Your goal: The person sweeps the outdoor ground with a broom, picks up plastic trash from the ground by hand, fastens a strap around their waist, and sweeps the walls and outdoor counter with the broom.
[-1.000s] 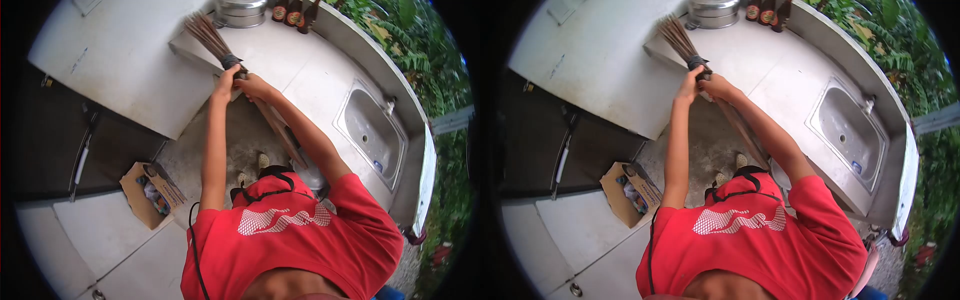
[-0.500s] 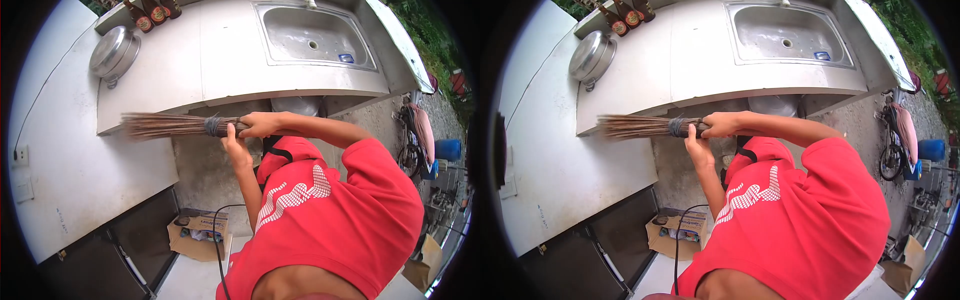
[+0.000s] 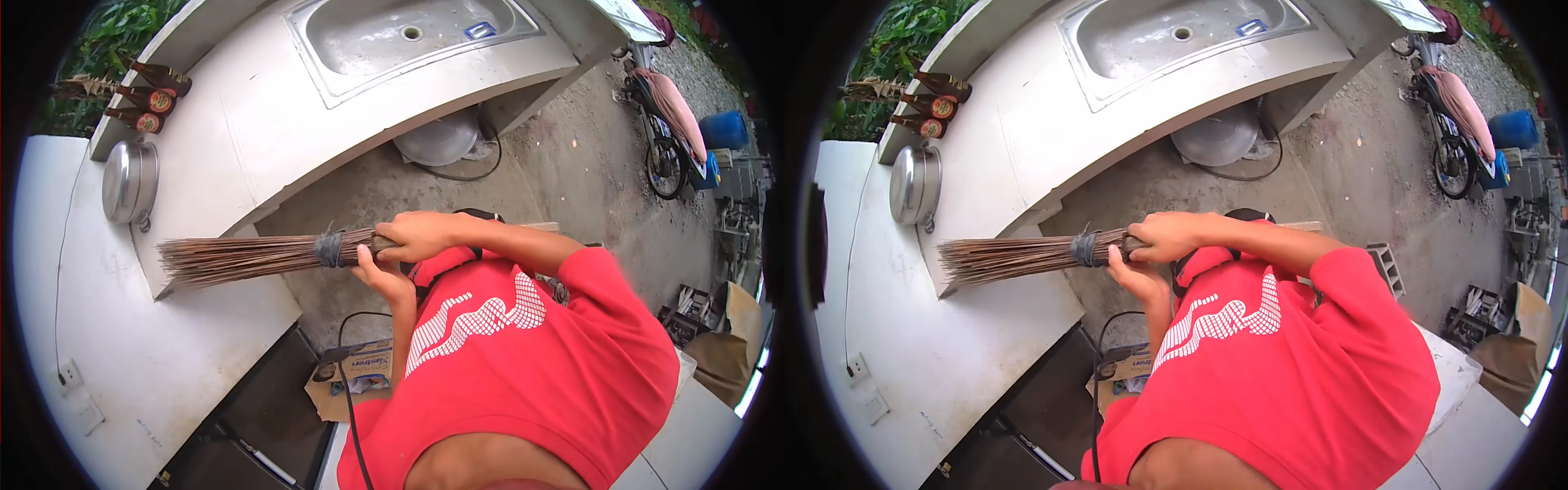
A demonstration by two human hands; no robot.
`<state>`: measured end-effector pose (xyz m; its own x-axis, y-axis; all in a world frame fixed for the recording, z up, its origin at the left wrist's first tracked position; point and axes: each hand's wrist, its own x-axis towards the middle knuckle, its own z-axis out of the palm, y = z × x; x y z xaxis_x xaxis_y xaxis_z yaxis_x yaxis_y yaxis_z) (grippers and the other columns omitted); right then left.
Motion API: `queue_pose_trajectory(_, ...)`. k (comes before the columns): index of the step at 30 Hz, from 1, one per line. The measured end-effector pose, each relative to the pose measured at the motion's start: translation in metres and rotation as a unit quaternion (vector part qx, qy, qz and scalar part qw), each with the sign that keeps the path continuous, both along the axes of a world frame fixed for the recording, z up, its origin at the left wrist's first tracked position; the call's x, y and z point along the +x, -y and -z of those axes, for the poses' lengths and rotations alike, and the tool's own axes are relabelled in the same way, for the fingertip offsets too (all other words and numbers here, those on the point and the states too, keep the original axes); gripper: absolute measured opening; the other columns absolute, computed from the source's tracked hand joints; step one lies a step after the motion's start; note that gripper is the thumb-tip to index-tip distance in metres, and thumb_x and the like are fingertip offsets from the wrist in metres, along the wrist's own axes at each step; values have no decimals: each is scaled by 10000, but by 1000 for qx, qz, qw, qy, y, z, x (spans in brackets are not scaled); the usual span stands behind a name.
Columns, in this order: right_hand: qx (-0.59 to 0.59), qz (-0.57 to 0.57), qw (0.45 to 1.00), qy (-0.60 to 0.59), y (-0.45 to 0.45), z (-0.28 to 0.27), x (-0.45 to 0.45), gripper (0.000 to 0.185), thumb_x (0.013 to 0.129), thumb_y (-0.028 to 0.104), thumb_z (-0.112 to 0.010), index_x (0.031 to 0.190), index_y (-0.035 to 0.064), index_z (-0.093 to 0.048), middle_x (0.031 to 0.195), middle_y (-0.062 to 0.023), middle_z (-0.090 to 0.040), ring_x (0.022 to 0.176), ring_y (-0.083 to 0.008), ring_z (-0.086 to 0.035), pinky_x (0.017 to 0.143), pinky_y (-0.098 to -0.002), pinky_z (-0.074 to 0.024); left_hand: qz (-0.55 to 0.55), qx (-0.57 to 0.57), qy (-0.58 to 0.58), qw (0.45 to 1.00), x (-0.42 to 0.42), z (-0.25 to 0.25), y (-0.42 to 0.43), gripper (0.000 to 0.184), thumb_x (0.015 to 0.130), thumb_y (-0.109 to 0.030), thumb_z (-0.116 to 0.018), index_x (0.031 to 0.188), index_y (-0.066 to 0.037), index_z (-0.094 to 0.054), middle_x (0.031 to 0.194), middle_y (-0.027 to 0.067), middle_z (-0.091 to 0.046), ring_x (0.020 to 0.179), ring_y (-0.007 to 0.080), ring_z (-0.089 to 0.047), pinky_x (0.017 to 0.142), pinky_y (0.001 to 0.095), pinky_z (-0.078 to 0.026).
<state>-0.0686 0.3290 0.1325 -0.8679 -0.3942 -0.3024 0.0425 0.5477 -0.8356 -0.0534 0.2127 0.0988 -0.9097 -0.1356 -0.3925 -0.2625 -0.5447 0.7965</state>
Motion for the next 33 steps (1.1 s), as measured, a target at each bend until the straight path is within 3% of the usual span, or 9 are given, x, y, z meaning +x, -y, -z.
queue_pose_trajectory(8,57,293,954,24,-76,59,110,381,799,294,-486,900,-72,-516,771,-272,-592,754,-426,-577,689,-482,-441,267,-79,0,961,41,67,-92,246,836,-221,-574,975,-38,-485,861,36,-524,758,122,-524,670,268,-432)
queue_pose_trajectory(10,77,402,911,-44,-102,76,161,371,820,295,-485,924,-61,-506,750,-251,-598,687,-385,-599,628,-461,-458,354,-58,-58,932,72,58,-139,243,806,-217,-606,930,-44,-489,798,11,-527,723,99,-502,654,243,-419)
queue_pose_trajectory(13,-29,558,818,134,-157,57,229,396,861,311,-481,1028,-46,-453,640,-138,-573,488,-214,-560,432,-339,-437,517,-34,-51,854,120,53,-217,353,774,-262,-636,985,-41,-459,844,24,-526,759,106,-503,693,268,-421)
queue_pose_trajectory(17,-116,695,701,110,-192,54,342,405,862,238,-475,1141,-50,-422,627,-97,-557,455,-146,-510,403,-296,-400,582,-53,-34,811,238,52,-295,527,735,-289,-672,1049,14,-377,937,101,-507,842,166,-496,755,298,-420)
queue_pose_trajectory(21,100,687,720,-9,-183,50,422,351,856,230,-490,1053,-61,-501,602,-79,-545,458,-133,-501,407,-279,-355,616,-28,-29,787,318,58,-290,619,722,-292,-691,1104,47,-341,992,130,-500,941,178,-491,823,302,-410)
queue_pose_trajectory(27,-21,719,683,124,-147,51,437,276,823,229,-564,858,-42,-524,584,-72,-549,456,-130,-514,423,-294,-391,750,-6,-4,661,278,55,-246,672,701,-301,-719,1158,48,-370,1041,120,-509,958,179,-501,828,305,-425)
queue_pose_trajectory(29,-1,704,705,83,-137,62,421,173,843,176,-538,825,8,-499,542,-7,-469,376,-66,-410,335,-237,-318,764,0,3,645,251,55,-236,676,694,-291,-731,1176,32,-386,1050,114,-510,958,172,-506,825,299,-428)
queue_pose_trajectory(30,69,682,725,69,-138,72,418,311,793,227,-589,823,-75,-520,632,-179,-594,538,-281,-593,496,-372,-435,756,17,6,654,236,54,-233,642,703,-269,-726,1172,26,-401,1047,103,-518,955,163,-509,820,295,-430)
queue_pose_trajectory(33,107,613,783,12,-140,40,361,316,790,219,-583,811,-88,-514,665,-240,-586,622,-371,-607,538,-415,-437,731,69,26,678,195,52,-220,545,730,-204,-709,1159,8,-447,1041,73,-541,948,136,-519,807,282,-436)
